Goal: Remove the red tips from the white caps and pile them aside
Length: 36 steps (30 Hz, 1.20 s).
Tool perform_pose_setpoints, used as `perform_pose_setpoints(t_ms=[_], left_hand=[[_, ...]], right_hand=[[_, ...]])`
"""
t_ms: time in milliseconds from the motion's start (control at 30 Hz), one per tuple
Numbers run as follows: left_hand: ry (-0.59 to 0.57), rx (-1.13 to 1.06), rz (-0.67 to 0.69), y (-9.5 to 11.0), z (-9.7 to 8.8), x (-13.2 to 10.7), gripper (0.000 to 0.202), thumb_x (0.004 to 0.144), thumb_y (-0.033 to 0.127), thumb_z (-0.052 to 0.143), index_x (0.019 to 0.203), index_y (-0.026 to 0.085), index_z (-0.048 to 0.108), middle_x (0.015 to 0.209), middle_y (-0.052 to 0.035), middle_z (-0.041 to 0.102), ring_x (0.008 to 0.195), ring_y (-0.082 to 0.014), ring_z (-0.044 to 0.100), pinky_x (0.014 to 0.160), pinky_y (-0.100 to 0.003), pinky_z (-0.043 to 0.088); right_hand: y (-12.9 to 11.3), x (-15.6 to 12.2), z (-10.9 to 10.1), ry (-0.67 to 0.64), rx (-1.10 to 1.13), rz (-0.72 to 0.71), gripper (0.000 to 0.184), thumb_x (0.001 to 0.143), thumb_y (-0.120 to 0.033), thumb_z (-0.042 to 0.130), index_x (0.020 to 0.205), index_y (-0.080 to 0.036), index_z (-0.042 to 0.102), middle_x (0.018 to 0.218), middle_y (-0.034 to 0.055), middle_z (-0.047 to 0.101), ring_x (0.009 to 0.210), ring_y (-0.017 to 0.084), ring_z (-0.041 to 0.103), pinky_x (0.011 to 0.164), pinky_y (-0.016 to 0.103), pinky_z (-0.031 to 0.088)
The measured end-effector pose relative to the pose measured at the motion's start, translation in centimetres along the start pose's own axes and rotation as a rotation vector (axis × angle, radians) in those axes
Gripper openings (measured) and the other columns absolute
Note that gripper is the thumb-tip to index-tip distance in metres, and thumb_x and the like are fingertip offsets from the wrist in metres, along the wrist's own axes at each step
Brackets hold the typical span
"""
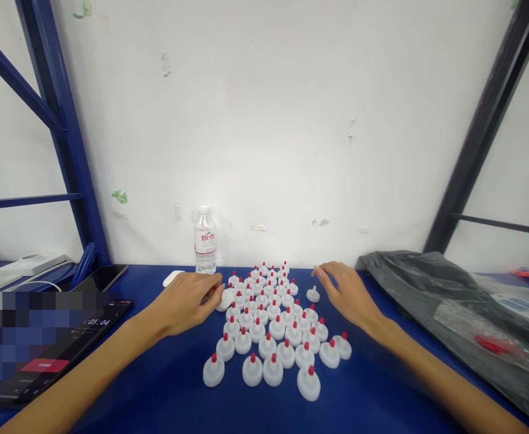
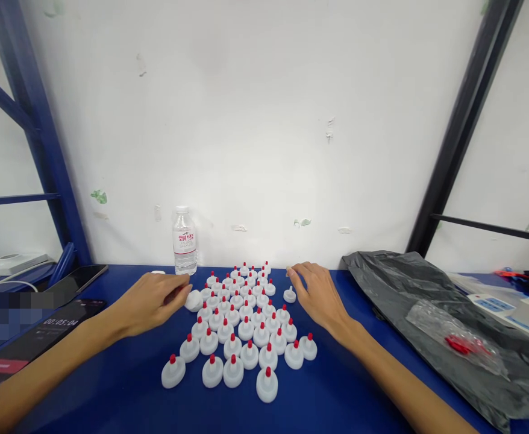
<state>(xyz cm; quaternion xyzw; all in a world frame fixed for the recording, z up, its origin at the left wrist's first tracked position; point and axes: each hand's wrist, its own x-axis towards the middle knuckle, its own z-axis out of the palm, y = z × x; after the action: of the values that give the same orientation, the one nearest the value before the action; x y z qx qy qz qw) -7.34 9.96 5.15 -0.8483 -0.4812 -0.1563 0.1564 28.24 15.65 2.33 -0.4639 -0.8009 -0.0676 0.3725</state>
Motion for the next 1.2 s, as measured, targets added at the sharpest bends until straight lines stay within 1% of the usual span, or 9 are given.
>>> perform_pose_setpoints(t_ms=[167,300,400,533,733,833,967,1067,1200], left_hand=[[0.387,-0.053,0.230,2.0,0.4,-0.1,0.028,0.104,0.027,0.039,0.083,0.018,0.056,0.065,0.0022,0.061,0.052,-0.0118,0.055,0.052,-0.025,0.035],[0.531,-0.061,0.390,4.4,1.0,-0.4,0.016,0.102,0.028,0.049,0.098,0.017,0.060,0.070,0.0013,0.066,0.057,-0.0122,0.059,0.054,-0.024,0.041],[0.561,-0.114,0.463,6.0,1.2,-0.8,0.012,0.099,0.023,0.055,0.108,0.016,0.060,0.072,0.0008,0.067,0.058,-0.0124,0.059,0.055,-0.024,0.043],[0.546,-0.179,0.503,7.5,0.9,-1.2,0.006,0.098,0.019,0.056,0.101,0.015,0.059,0.072,-0.0004,0.065,0.059,-0.0135,0.056,0.054,-0.026,0.042],[0.354,-0.075,0.502,8.3,0.3,-1.1,0.015,0.091,0.012,0.041,0.084,0.019,0.051,0.069,-0.0025,0.057,0.060,-0.0179,0.047,0.051,-0.031,0.033],[0.285,-0.253,0.399,8.4,0.2,-1.0,0.021,0.093,0.012,0.037,0.075,0.021,0.043,0.067,-0.0007,0.054,0.062,-0.0171,0.045,0.055,-0.032,0.034],[0.262,-0.541,-0.014,6.4,-0.5,-0.7,0.036,0.104,0.025,0.026,0.069,0.022,0.036,0.066,0.0014,0.049,0.061,-0.0140,0.046,0.058,-0.028,0.038],[0.278,-0.372,-0.200,3.0,-1.1,-0.2,0.038,0.103,0.035,0.028,0.071,0.022,0.043,0.067,0.0010,0.049,0.062,-0.0156,0.048,0.060,-0.030,0.038],[0.136,-0.109,-0.331,-0.7,-0.5,0.5,0.035,0.100,0.038,0.034,0.085,0.022,0.060,0.079,-0.0044,0.061,0.080,-0.0235,0.058,0.065,-0.033,0.042]], right_hand=[[-4.0,-0.8,-1.8,0.087,0.009,-0.291,0.022,0.098,-0.038,0.052,0.110,-0.022,0.062,0.108,0.0065,0.070,0.104,0.025,0.061,0.105,0.048,0.036],[-7.5,-2.4,-1.9,-0.060,0.037,-0.498,0.063,0.088,-0.050,0.065,0.140,-0.021,0.045,0.125,0.0094,0.066,0.121,0.028,0.056,0.116,0.054,0.023],[-9.2,-3.3,-1.5,-0.124,0.110,-0.540,0.073,0.088,-0.054,0.065,0.145,-0.019,0.039,0.129,0.0105,0.064,0.125,0.027,0.054,0.119,0.052,0.019],[-9.8,-3.6,-1.3,-0.036,0.232,-0.583,0.043,0.093,-0.042,0.063,0.129,-0.020,0.053,0.109,0.0063,0.072,0.106,0.020,0.065,0.116,0.045,0.026],[-10.2,-3.2,-1.5,0.026,0.229,-0.612,0.031,0.089,-0.037,0.067,0.114,-0.021,0.061,0.094,0.0049,0.074,0.086,0.020,0.070,0.109,0.048,0.035],[-9.7,-2.7,-1.6,0.060,0.185,-0.639,0.031,0.088,-0.034,0.067,0.117,-0.023,0.062,0.094,0.0036,0.076,0.086,0.020,0.070,0.106,0.047,0.038],[-6.2,-1.4,-2.1,0.182,0.040,-0.580,0.035,0.089,-0.028,0.065,0.124,-0.027,0.062,0.102,0.0041,0.076,0.094,0.021,0.070,0.106,0.048,0.039],[-2.2,-0.2,-2.4,0.272,-0.031,-0.311,0.028,0.091,-0.031,0.061,0.118,-0.025,0.066,0.104,0.0067,0.074,0.097,0.025,0.068,0.104,0.049,0.041],[1.6,0.6,-2.0,0.194,-0.067,-0.029,0.033,0.087,-0.039,0.064,0.117,-0.024,0.065,0.102,0.0065,0.073,0.100,0.028,0.066,0.092,0.043,0.048]])
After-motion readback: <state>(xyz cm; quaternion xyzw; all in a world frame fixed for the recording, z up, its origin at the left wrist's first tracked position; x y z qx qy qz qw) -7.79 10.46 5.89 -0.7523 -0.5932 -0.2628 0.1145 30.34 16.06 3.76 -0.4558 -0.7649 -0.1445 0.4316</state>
